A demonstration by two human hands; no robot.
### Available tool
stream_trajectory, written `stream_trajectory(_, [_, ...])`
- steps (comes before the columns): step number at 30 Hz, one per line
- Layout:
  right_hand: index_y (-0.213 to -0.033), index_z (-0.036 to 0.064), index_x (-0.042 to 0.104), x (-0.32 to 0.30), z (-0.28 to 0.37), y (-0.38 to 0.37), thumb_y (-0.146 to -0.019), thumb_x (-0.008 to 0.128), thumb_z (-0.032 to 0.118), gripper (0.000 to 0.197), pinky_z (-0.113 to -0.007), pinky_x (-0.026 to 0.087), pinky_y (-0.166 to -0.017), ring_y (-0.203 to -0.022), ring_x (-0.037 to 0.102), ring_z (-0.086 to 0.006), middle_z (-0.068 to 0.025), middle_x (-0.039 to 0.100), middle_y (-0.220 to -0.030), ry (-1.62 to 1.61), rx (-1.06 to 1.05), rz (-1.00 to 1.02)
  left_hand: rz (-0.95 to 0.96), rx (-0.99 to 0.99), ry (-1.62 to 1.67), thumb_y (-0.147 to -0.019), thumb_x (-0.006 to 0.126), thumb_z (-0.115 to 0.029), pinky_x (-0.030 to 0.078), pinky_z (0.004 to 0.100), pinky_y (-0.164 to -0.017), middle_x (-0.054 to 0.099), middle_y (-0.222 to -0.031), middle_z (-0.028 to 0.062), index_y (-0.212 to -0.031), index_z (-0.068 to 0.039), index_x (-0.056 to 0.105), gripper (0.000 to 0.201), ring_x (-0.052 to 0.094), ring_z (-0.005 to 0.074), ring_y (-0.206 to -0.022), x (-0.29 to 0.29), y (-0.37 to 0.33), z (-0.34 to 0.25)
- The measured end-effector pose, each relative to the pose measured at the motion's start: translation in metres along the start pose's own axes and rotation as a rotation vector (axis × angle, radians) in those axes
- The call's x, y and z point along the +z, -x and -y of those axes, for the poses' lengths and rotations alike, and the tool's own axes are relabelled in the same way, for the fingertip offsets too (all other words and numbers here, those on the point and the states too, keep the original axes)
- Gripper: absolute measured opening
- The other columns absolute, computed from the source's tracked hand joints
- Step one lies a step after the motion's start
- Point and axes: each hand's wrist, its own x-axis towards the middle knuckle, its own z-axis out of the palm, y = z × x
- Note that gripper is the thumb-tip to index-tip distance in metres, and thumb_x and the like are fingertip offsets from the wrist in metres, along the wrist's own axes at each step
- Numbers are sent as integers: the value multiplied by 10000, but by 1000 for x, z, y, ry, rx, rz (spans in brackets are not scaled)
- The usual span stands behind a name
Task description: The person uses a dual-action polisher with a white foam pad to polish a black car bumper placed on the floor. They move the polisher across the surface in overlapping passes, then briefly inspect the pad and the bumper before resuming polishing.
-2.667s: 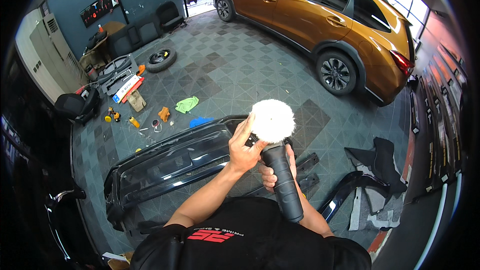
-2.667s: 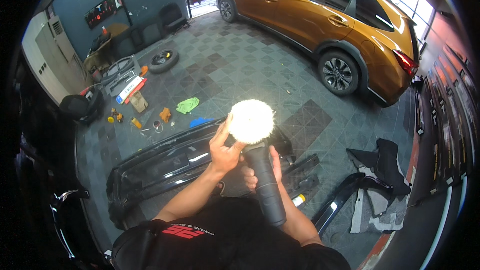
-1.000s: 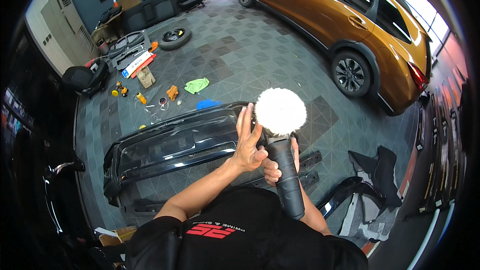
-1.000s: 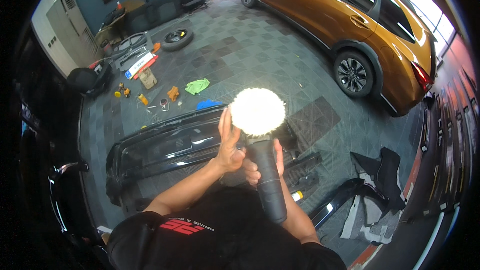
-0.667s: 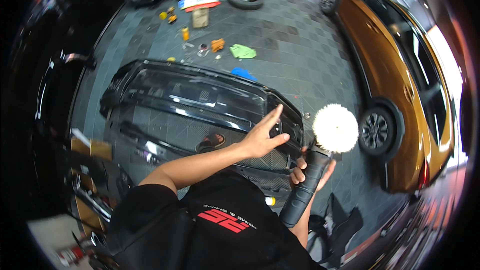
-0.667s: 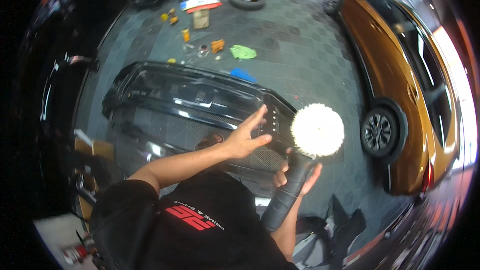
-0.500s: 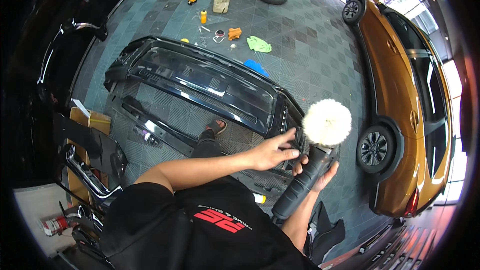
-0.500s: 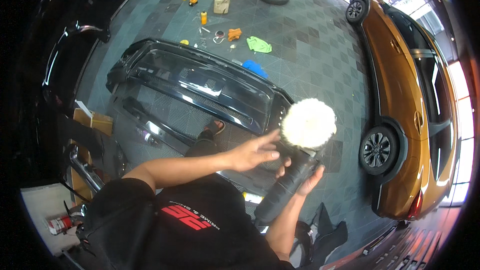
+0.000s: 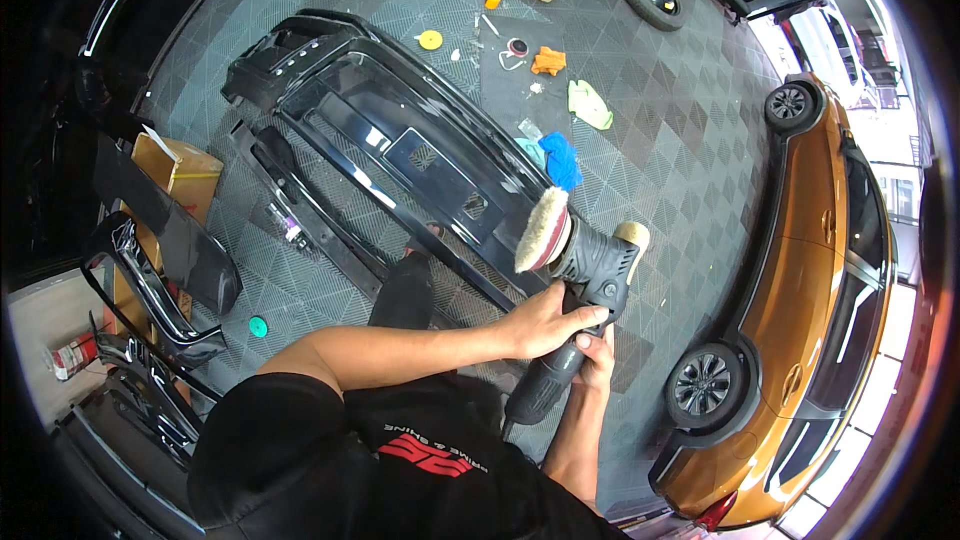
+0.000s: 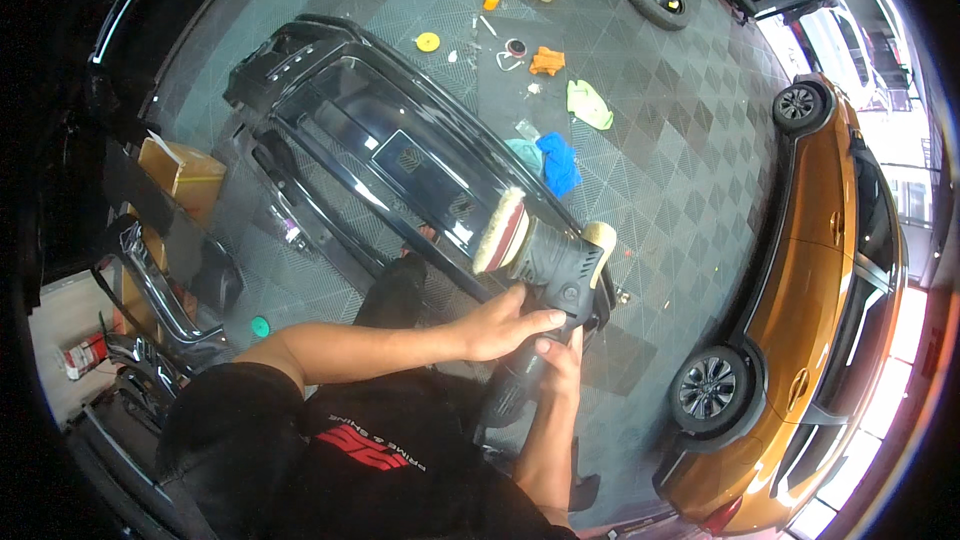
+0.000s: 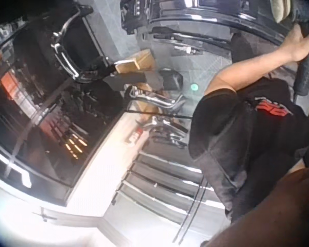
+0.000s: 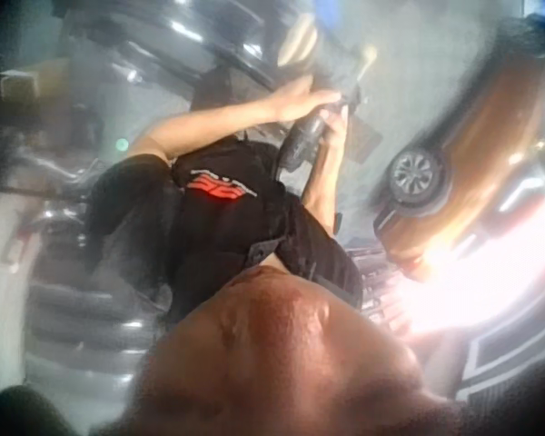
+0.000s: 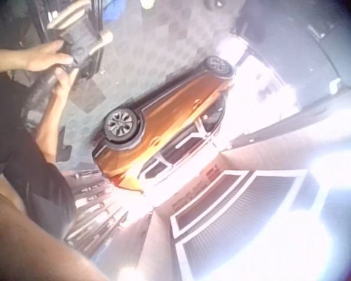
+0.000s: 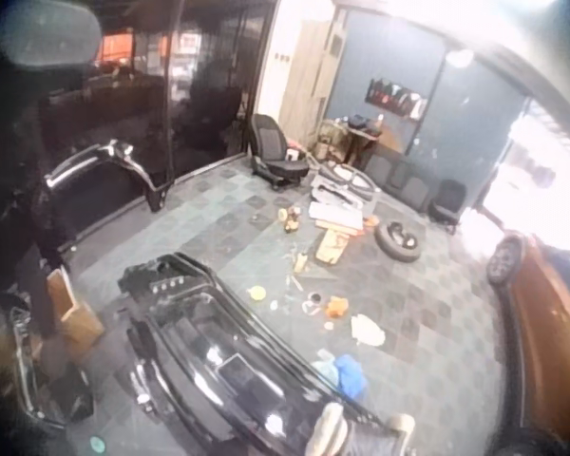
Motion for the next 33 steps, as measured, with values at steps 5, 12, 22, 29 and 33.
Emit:
stream_trajectory(5, [-1549,34,447,23,25,-17,-722,813,166,914,-408,509,-1077,-1245,615,-291,-130,611,-1375,32,55,-123,-76,-19,-86,-1051,696,-484,437,404,-1173,603,-1425,229,-1448,153,440,793,569,291,-1363,-6,-17,-21])
stream_trajectory(12, [-1562,57,426,14,55,-28,-716,871,221,970,-408,480,-1102,-1285,573,-261,-104,575,-1400,188,-107,-136,141,-8,123,-1098,654,-372,482,367,-1111,663,-1381,135,-1457,46,566,558,605,199,-1286,0,-53,-48])
stream_trajectory(22, [-1451,45,491,15,66,-84,-740,856,153,806,-401,506,-1041,-1175,614,-229,-98,597,-1296,648,-169,-53,-99,-32,311,-1055,690,-459,504,362,-1071,699,-1360,113,-1410,6,646,587,643,200,-1250,-10,-71,-45])
stream_trajectory(29, [-1499,0,482,88,55,-136,-758,926,206,888,-411,526,-1033,-1171,653,-276,-135,624,-1320,952,-211,75,-495,48,583,-954,757,-607,539,318,-892,755,-1085,80,-1160,-20,767,622,694,139,-985,-60,-66,-49])
stream_trajectory(33, [-1611,-1,314,123,37,-169,-743,994,323,1149,-467,492,-1108,-1353,565,-323,-219,531,-1472,738,-62,345,-525,168,1040,-980,628,-715,578,326,-868,753,-1035,71,-1226,-48,713,716,725,158,-968,-140,-74,-45])
